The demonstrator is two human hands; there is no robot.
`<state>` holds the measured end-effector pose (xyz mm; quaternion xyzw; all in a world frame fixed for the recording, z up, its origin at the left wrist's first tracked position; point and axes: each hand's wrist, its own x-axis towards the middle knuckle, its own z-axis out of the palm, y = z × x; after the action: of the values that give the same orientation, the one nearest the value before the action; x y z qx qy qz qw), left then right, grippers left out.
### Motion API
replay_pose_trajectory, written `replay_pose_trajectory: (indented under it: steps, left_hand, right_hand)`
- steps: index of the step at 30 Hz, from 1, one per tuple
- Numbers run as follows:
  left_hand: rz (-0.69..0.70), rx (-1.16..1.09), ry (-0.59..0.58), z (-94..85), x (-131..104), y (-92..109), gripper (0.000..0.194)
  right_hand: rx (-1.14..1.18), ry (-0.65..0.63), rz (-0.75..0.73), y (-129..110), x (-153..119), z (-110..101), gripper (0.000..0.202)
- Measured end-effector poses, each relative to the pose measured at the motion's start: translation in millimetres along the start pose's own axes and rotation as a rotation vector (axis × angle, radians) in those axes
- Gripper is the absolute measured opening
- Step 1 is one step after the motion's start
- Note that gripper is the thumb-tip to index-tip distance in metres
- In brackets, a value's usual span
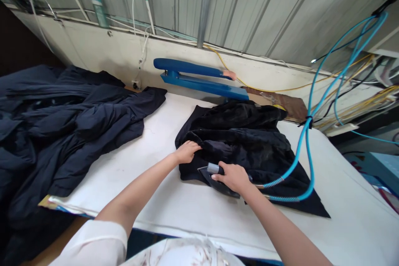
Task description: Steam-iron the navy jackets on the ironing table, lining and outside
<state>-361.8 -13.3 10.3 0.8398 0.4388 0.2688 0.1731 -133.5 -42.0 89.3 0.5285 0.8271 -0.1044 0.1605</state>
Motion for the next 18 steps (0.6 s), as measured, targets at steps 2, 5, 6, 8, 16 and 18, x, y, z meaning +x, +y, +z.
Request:
replay_pose_trajectory:
  steps: [2, 5, 6, 8, 16, 18]
  left_hand:
    - [-0.036, 0.036, 0.088, -0.2, -7.7, -4.2, 0.047]
    - [-0.407, 0.118, 0.376, -0.5, -21.7, -11.8, 0.028]
    - [-0.575, 0.104, 0.447, -1.3, -24.8, -15.5, 0.024]
    - [-0.863, -0.033, 0.479, -4.3, -26.3, -24.4, 0.035]
    - [-0.895, -0.784, 0.631, -7.2, -9.1, -46.7, 0.060]
    - [-0.852, -0.949, 0.756, -2.6, -8.6, -45.9, 0.052]
  right_hand:
    - [0.009, 0.013, 0.008, -2.3, 3.6, 1.0, 0.052]
    - [0.011, 0.031, 0.017, -8.1, 10.7, 1.1, 0.053]
    - [0.010, 0.035, 0.019, -10.6, 13.1, 0.7, 0.053]
    - [0.011, 0.039, 0.021, -16.1, 17.6, -0.8, 0.053]
    - [0.046, 0.051, 0.064, -37.2, 28.4, -8.7, 0.052]
    - [0.049, 0.045, 0.062, -42.9, 31.2, -10.9, 0.052]
